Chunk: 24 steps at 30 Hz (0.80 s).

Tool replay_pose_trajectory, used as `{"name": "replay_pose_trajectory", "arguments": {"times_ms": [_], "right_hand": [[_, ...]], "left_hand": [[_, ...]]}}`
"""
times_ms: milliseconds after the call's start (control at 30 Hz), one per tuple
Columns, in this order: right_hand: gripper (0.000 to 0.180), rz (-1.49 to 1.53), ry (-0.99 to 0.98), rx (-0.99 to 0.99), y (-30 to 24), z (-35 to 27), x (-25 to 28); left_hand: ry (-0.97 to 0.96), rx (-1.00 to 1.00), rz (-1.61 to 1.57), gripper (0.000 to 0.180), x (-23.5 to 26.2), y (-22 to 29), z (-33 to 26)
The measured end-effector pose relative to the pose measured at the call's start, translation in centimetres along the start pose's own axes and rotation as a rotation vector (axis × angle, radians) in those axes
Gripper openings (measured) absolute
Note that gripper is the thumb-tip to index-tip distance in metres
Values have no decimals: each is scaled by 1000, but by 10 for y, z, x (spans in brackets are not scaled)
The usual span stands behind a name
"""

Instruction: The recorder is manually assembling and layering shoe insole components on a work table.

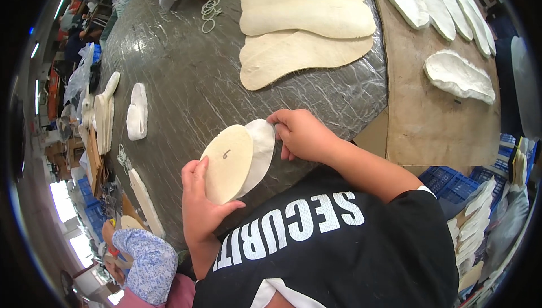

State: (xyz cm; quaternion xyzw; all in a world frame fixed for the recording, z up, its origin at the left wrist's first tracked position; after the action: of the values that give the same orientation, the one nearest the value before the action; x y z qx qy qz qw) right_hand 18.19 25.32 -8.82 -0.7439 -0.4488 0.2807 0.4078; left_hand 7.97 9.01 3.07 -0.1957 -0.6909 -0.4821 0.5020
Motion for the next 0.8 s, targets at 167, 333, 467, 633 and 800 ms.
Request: {"name": "replay_pose_trajectory", "arguments": {"times_ms": [167,333,467,633,800], "right_hand": [[30,20,-27,7,-2,-2,1],[30,27,-26,12,-1,0,2],[30,31,-19,20,-2,-1,4],[31,7,-21,59,-6,-1,4],[31,-7,-11,83,-6,0,4]], "left_hand": [[-52,26,49,103,-18,4,9],[-104,6,114,103,-29,6,14],[-129,-14,126,104,-33,9,16],[-139,-14,125,104,-34,10,17],[-148,-16,131,104,-36,11,18]]}}
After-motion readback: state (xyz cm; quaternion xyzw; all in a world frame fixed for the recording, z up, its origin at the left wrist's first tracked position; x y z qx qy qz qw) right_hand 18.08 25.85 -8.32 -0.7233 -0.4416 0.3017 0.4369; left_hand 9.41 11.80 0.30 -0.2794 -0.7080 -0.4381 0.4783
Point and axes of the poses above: each hand's wrist, its own z-axis towards the middle knuckle, its own x-axis out of the back of the hand, y = z × x, the point moved 10 cm from there along z, towards the middle knuckle, and after that the axes turned 3 degrees about y, right-handed, at the moved point
